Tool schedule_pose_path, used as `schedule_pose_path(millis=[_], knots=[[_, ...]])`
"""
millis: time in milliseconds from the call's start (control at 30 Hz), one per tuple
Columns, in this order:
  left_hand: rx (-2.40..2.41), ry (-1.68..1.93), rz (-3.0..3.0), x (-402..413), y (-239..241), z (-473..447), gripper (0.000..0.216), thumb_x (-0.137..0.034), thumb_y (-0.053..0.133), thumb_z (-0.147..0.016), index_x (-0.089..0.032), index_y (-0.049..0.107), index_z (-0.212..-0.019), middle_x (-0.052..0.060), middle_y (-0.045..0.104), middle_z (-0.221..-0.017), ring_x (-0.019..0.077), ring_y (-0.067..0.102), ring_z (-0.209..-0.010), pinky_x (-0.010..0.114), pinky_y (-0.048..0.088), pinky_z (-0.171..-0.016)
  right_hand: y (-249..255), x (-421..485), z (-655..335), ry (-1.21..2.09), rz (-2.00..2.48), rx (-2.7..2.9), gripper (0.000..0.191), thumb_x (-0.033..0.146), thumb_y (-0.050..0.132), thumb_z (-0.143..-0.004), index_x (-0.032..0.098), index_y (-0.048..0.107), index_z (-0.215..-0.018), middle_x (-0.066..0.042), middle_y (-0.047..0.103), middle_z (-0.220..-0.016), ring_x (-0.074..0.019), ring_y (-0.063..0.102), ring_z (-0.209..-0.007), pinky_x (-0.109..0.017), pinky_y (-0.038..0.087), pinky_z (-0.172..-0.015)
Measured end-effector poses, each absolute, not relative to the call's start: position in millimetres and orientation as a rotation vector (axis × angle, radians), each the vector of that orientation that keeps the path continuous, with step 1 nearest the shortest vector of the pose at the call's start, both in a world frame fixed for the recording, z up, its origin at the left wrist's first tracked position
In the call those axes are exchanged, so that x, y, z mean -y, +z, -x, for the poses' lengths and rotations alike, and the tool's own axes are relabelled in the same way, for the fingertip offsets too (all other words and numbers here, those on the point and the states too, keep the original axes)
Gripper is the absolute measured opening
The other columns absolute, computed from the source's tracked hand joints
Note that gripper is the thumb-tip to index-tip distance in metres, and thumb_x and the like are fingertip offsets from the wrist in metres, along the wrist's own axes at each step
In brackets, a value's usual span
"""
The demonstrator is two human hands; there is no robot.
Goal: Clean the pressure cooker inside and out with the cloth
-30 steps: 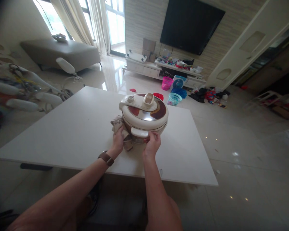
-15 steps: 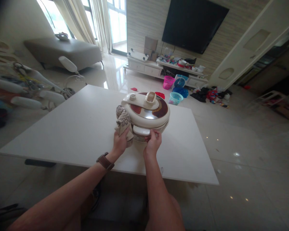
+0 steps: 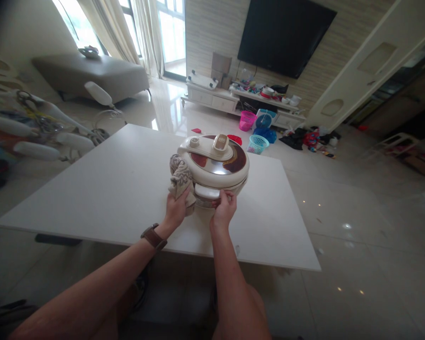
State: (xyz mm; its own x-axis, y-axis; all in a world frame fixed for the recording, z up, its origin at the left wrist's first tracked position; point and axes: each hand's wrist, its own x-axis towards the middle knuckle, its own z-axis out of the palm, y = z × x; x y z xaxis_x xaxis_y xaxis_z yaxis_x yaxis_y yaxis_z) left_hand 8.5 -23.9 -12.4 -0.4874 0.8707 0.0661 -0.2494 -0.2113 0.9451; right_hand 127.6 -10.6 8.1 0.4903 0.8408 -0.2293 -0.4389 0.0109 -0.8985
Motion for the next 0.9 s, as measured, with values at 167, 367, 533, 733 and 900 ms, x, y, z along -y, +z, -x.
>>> schedule_pose_path(millis=[167,367,533,733,900], knots=[[-1.245,1.814,-0.785,23.1,-14.5,-8.9,0.041,-0.042,0.082,-0.081,-0.017,0.083,-0.113,0.011,0.082,-0.117,0.0311,0.075,-0.116,0.044,0.056,-0.109,7.3,10.7,-127.9,1.043,1.185,0.431,0.035,0.039,0.077,-0.068,0.025,0.051,-0.086,0.012,0.057,-0.061,-0.0082,0.05,-0.044,-0.021,0.036,-0.043],[-1.237,1.833,-0.799,23.3,-15.2,-8.7,0.041,-0.04,0.083,-0.082,-0.017,0.083,-0.115,0.012,0.081,-0.119,0.0312,0.074,-0.119,0.044,0.054,-0.112,6.1,9.7,-128.2,1.037,1.194,0.442,0.036,0.042,0.077,-0.067,0.025,0.051,-0.086,0.012,0.057,-0.061,-0.0084,0.05,-0.045,-0.021,0.038,-0.043],[-1.252,1.807,-0.812,23.7,-14.8,-9.0,0.044,-0.042,0.081,-0.083,-0.017,0.082,-0.118,0.012,0.081,-0.122,0.0309,0.074,-0.121,0.045,0.055,-0.112,6.8,10.2,-128.2,1.049,1.183,0.425,0.035,0.039,0.077,-0.067,0.025,0.051,-0.085,0.012,0.056,-0.06,-0.0082,0.049,-0.044,-0.021,0.037,-0.043],[-1.262,1.812,-0.803,23.9,-13.9,-8.4,0.041,-0.04,0.082,-0.082,-0.016,0.083,-0.116,0.012,0.081,-0.121,0.0305,0.074,-0.119,0.045,0.054,-0.113,5.5,9.5,-128.8,1.021,1.176,0.448,0.036,0.04,0.077,-0.065,0.024,0.053,-0.087,0.011,0.056,-0.062,-0.0081,0.051,-0.049,-0.02,0.037,-0.045],[-1.268,1.804,-0.835,23.1,-13.8,-8.8,0.042,-0.039,0.08,-0.085,-0.017,0.082,-0.12,0.011,0.081,-0.123,0.0304,0.074,-0.121,0.044,0.054,-0.112,2.8,6.6,-128.1,0.924,1.16,0.498,0.036,0.04,0.076,-0.063,0.024,0.053,-0.085,0.01,0.056,-0.065,-0.0089,0.052,-0.055,-0.022,0.044,-0.049]])
